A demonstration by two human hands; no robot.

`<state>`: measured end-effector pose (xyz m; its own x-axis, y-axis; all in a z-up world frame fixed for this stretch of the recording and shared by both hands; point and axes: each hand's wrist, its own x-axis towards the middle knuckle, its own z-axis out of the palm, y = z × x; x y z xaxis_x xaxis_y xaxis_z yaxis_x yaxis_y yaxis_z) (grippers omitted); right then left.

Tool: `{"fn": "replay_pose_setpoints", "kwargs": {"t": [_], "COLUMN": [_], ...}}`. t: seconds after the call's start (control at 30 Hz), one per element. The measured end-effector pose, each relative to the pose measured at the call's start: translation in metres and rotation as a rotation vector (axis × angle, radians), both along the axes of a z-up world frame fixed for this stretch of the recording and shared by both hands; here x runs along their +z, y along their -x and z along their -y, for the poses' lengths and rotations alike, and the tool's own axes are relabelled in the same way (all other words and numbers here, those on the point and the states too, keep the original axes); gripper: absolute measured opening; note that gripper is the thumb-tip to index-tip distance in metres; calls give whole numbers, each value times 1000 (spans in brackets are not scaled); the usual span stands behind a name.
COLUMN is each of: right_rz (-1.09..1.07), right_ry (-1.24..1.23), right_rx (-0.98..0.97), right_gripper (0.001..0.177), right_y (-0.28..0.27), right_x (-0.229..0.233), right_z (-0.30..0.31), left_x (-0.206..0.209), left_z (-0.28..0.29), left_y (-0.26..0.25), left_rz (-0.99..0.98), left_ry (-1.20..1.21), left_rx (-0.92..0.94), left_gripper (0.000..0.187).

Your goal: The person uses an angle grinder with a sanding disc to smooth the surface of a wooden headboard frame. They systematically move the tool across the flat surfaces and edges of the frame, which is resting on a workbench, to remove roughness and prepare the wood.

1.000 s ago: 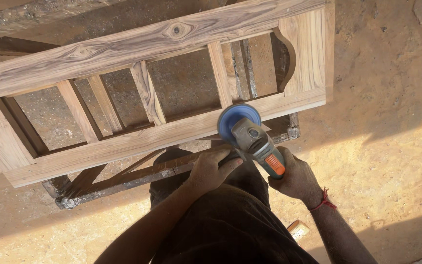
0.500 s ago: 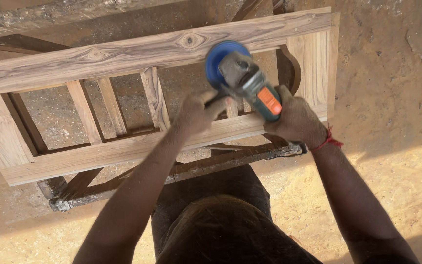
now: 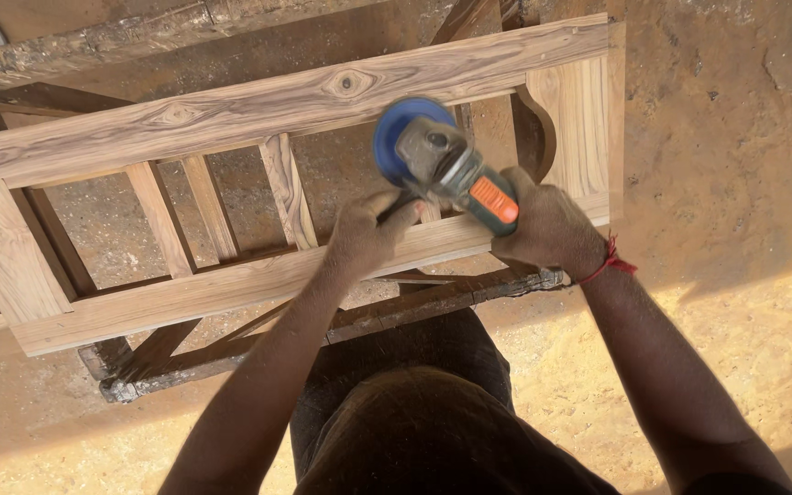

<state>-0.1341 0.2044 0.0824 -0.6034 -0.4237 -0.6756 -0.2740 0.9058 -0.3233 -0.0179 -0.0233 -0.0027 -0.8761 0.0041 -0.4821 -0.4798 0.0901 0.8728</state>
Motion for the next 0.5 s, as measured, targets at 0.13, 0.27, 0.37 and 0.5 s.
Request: {"fn": "replay_pose_setpoints", "kwargs": {"t": [0.13,0.27,0.37,0.5], "right_rz": [53,66,-4,27], "right_ry": [-3,-114,7,11], "right_rx": [-35,-77,-155,-223], "right_gripper": [78,65,69,81], "right_y": [-48,-97,-134,-172], "right_x": [1,-3,-4,-12], "right_z": [-18,-38,-49,-46], "left_x": [-4,1,9,14], "left_z": [-21,-33,-38,-26], "left_y": [-53,-95,-117,-136], "left_rz": [243,-25,-47,-105], "left_ry": [46,46,28,63], "left_rx": [-115,-97,-120,-172], "left_gripper": [48,42,40,38]}}
